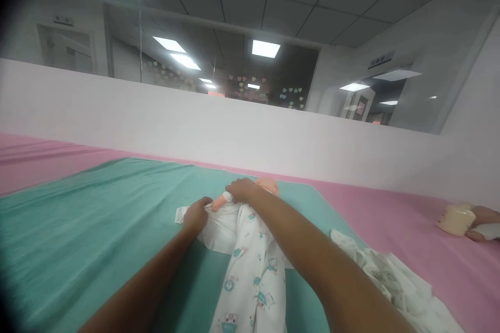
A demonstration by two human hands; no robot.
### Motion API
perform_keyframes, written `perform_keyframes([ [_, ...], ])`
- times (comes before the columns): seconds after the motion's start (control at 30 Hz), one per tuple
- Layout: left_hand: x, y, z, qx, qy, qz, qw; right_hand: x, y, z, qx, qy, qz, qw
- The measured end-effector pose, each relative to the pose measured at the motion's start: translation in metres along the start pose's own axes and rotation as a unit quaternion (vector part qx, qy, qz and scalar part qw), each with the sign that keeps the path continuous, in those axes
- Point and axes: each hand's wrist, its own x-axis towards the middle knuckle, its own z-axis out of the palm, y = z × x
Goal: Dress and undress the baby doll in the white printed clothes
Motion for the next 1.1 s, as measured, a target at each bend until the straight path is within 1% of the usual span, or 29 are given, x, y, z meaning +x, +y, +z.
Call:
perform_keyframes([
  [0.1, -0.002, 0.002, -0.002, -0.004, -0.019, 0.009, 1.0, -0.006, 0.007, -0.004, -0.002, 0.018, 0.004, 1.0],
  [0.17, -0.006, 0.006, -0.003, 0.02, -0.011, 0.028, 0.999, -0.006, 0.005, -0.002, 0.002, 0.031, 0.004, 1.0],
  [0.23, -0.012, 0.013, -0.003, 0.066, 0.007, 0.074, 0.995, -0.001, -0.004, 0.004, 0.009, 0.045, -0.002, 0.999],
  [0.33, -0.021, 0.021, -0.003, 0.148, 0.023, 0.137, 0.979, 0.009, -0.025, 0.018, 0.03, 0.065, -0.025, 0.997],
  [0.4, -0.024, 0.023, -0.003, 0.19, 0.03, 0.147, 0.97, 0.015, -0.036, 0.026, 0.048, 0.079, -0.038, 0.995],
  [0.47, -0.025, 0.022, -0.004, 0.215, 0.03, 0.14, 0.966, 0.017, -0.039, 0.032, 0.065, 0.094, -0.049, 0.992],
  [0.57, -0.025, 0.017, -0.006, 0.242, 0.017, 0.126, 0.962, 0.007, -0.024, 0.039, 0.158, 0.124, -0.046, 0.978],
  [0.67, -0.025, 0.013, -0.008, 0.267, 0.014, 0.121, 0.956, -0.021, 0.001, 0.052, 0.252, 0.174, 0.005, 0.952],
  [0.73, -0.026, 0.013, -0.009, 0.28, 0.018, 0.126, 0.952, -0.048, 0.013, 0.07, 0.298, 0.231, 0.053, 0.925],
  [0.77, -0.027, 0.014, -0.01, 0.287, 0.022, 0.127, 0.949, -0.063, 0.017, 0.082, 0.326, 0.262, 0.078, 0.905],
  [0.8, -0.028, 0.014, -0.01, 0.294, 0.026, 0.126, 0.947, -0.079, 0.021, 0.097, 0.348, 0.289, 0.1, 0.886],
  [0.83, -0.029, 0.015, -0.01, 0.301, 0.029, 0.123, 0.945, -0.095, 0.024, 0.113, 0.359, 0.306, 0.122, 0.873],
  [0.87, -0.03, 0.016, -0.01, 0.308, 0.03, 0.117, 0.944, -0.111, 0.028, 0.131, 0.358, 0.314, 0.146, 0.867],
  [0.9, -0.031, 0.017, -0.01, 0.315, 0.03, 0.11, 0.942, -0.126, 0.032, 0.149, 0.349, 0.312, 0.169, 0.867],
  [0.93, -0.032, 0.018, -0.009, 0.319, 0.03, 0.104, 0.941, -0.14, 0.038, 0.167, 0.33, 0.302, 0.188, 0.874],
  [1.0, -0.032, 0.019, -0.01, 0.32, 0.035, 0.099, 0.941, -0.164, 0.052, 0.197, 0.313, 0.265, 0.24, 0.88],
  [1.03, -0.032, 0.021, -0.01, 0.315, 0.043, 0.101, 0.943, -0.173, 0.06, 0.208, 0.317, 0.241, 0.266, 0.878],
  [1.1, -0.031, 0.026, -0.012, 0.287, 0.062, 0.108, 0.95, -0.184, 0.075, 0.221, 0.34, 0.202, 0.309, 0.865],
])
